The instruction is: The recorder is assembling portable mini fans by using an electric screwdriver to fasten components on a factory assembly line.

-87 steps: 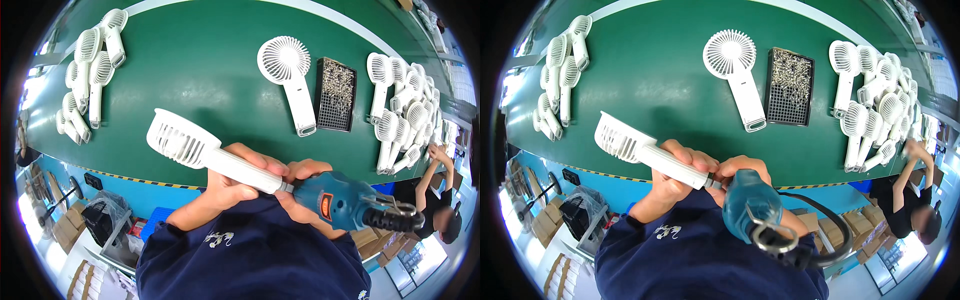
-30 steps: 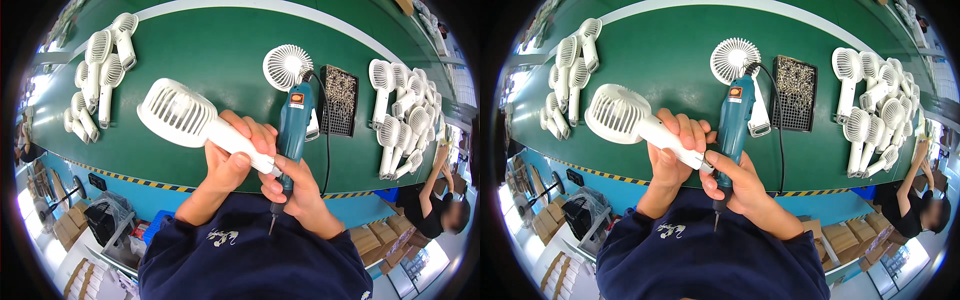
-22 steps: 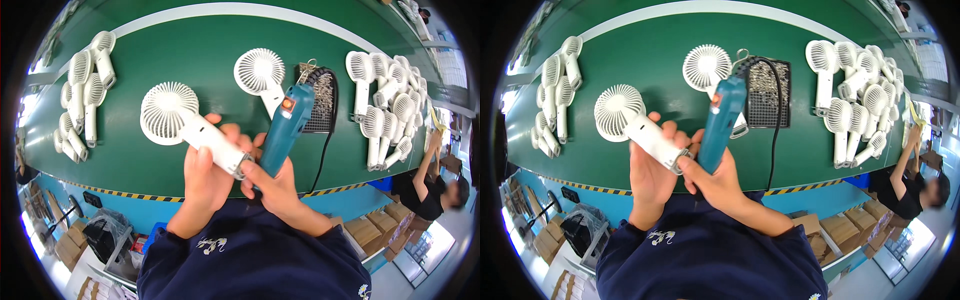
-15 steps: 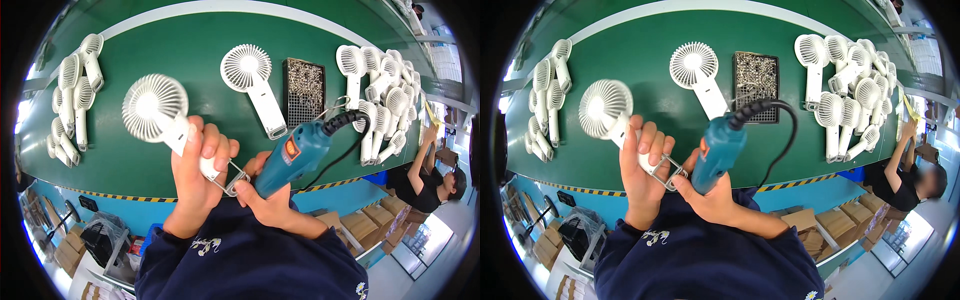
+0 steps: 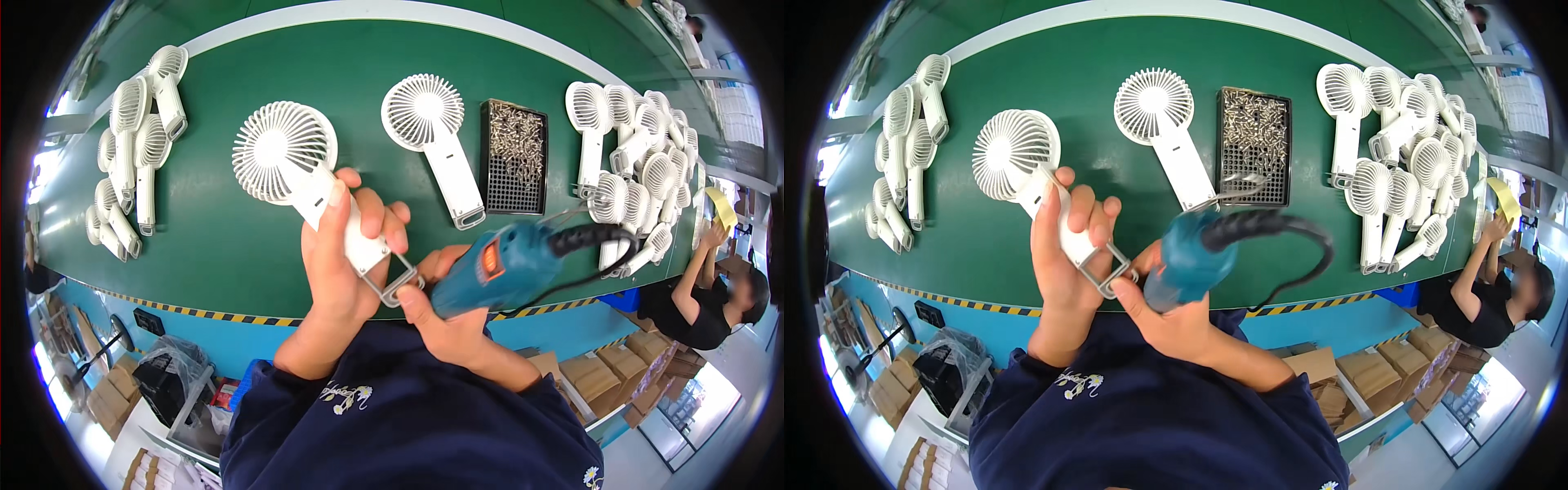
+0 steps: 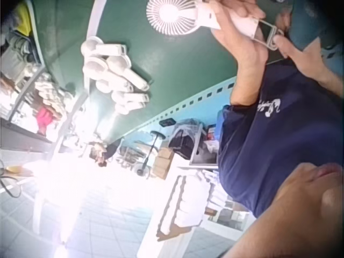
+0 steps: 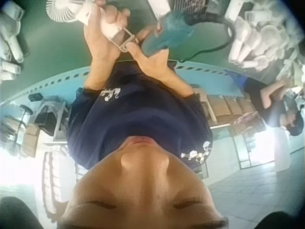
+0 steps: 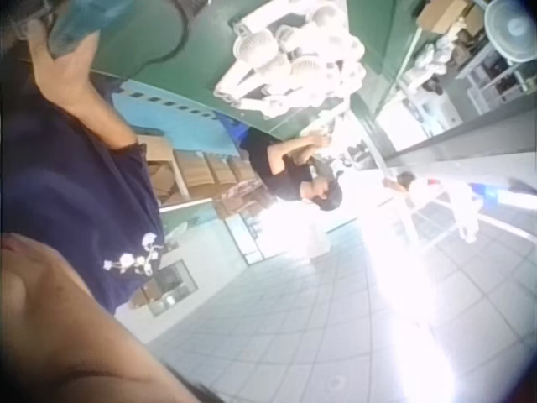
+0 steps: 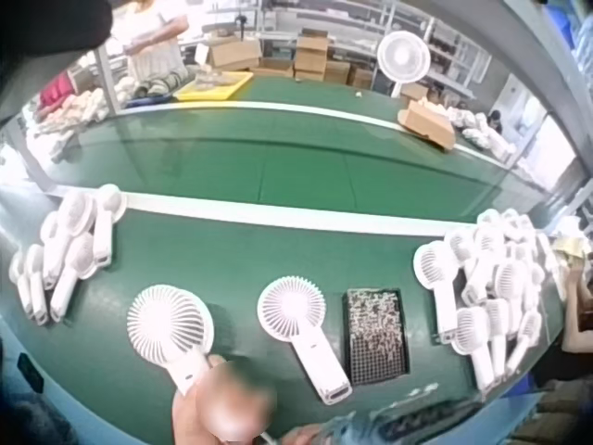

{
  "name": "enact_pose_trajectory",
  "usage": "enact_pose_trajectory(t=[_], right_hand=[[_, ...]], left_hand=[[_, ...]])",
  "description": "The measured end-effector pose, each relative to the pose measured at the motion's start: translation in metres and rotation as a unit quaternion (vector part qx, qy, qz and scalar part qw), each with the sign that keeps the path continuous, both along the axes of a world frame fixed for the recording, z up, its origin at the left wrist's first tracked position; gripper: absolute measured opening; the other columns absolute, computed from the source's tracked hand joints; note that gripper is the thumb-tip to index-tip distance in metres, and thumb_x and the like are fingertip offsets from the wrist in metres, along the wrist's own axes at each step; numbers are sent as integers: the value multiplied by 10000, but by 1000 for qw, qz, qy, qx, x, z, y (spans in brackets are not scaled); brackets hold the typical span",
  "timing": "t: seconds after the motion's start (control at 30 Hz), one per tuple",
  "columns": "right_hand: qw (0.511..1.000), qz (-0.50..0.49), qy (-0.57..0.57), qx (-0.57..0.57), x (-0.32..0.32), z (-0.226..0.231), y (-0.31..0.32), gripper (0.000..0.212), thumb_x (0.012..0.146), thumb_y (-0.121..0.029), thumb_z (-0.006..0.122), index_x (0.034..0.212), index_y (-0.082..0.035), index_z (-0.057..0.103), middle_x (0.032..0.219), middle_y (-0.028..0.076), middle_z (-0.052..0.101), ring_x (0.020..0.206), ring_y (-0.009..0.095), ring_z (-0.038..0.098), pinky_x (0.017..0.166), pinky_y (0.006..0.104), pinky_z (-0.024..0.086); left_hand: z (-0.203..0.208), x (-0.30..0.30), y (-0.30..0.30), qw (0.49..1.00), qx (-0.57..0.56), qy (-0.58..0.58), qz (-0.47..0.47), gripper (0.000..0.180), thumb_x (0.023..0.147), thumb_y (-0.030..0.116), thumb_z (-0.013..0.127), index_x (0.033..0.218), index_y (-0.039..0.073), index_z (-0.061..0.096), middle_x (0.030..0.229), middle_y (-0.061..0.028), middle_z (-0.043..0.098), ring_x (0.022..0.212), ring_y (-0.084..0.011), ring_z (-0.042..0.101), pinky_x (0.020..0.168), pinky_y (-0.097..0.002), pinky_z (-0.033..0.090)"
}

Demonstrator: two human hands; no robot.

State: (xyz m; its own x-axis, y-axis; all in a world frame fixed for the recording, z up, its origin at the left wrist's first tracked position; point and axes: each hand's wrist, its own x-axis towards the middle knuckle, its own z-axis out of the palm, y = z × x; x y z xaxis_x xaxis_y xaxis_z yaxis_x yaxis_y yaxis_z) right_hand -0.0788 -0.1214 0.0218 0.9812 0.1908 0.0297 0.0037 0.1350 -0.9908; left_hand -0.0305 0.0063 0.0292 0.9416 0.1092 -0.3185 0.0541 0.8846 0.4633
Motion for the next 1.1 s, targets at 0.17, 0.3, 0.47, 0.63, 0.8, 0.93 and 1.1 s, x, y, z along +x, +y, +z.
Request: enact_pose_trajectory(t=[0.17, 0.3, 0.47, 0.63, 0.8, 0.93, 1.1], right_hand=[[989, -55, 128, 54, -5, 7, 11, 408, 821, 33, 665, 1114, -26, 387, 892, 45, 518, 777, 116, 537, 673, 255, 458], [989, -53, 135, 30, -5, 0, -5, 505, 842, -10, 658, 1237, -40, 344, 1005, 145, 586, 735, 138, 581, 653, 254, 482], [952, -185, 207, -132, 13, 4, -49, 389, 872, -98, 654, 1135, -8, 383, 981, 156, 642, 549, 110, 570, 480, 220, 454], [924, -241, 219, -202, 23, 8, -40, 357, 832, -159, 716, 1022, -2, 458, 810, 70, 650, 549, 101, 587, 495, 253, 466], [904, -229, 197, -301, 25, -1, -43, 516, 803, -304, 732, 1100, 37, 484, 689, 126, 654, 555, 210, 666, 541, 345, 512], [902, -239, 177, -312, 25, 2, -40, 510, 797, -319, 731, 1077, 35, 493, 683, 130, 655, 556, 224, 669, 566, 354, 519], [911, -252, 155, -289, 22, -8, -43, 479, 802, -282, 729, 1056, 56, 503, 766, 126, 648, 531, 175, 649, 514, 306, 497]], left_hand=[[0, -20, -18, 997, 11, 28, -68, 236, 976, 238, 470, 1096, 37, 437, 631, -66, 483, 535, -219, 555, 708, -380, 472], [-2, -13, -9, 994, 103, -6, -42, 215, 981, 217, 465, 1090, 32, 441, 670, -63, 500, 588, -205, 570, 717, -371, 476], [-9, 7, 9, 987, 102, 108, -65, 108, 922, 72, 562, 1008, 26, 514, 1169, -200, 589, 1038, -286, 613, 870, -402, 508], [-10, -4, -16, 985, 61, 127, -97, 144, 887, 17, 601, 1000, 15, 511, 1314, -216, 498, 1206, -301, 518, 1005, -442, 449], [-24, 1, -24, 977, 15, 176, -115, 129, 868, -12, 613, 948, 24, 519, 1206, -205, 575, 1163, -323, 555, 979, -488, 473], [-20, 1, -22, 975, 41, 171, -134, 114, 866, -33, 593, 907, 26, 505, 1188, -222, 577, 1144, -341, 563, 936, -526, 493], [-20, 3, -32, 972, 63, 175, -144, 143, 844, -26, 638, 857, 37, 510, 1086, -181, 624, 1048, -298, 614, 876, -488, 531]])
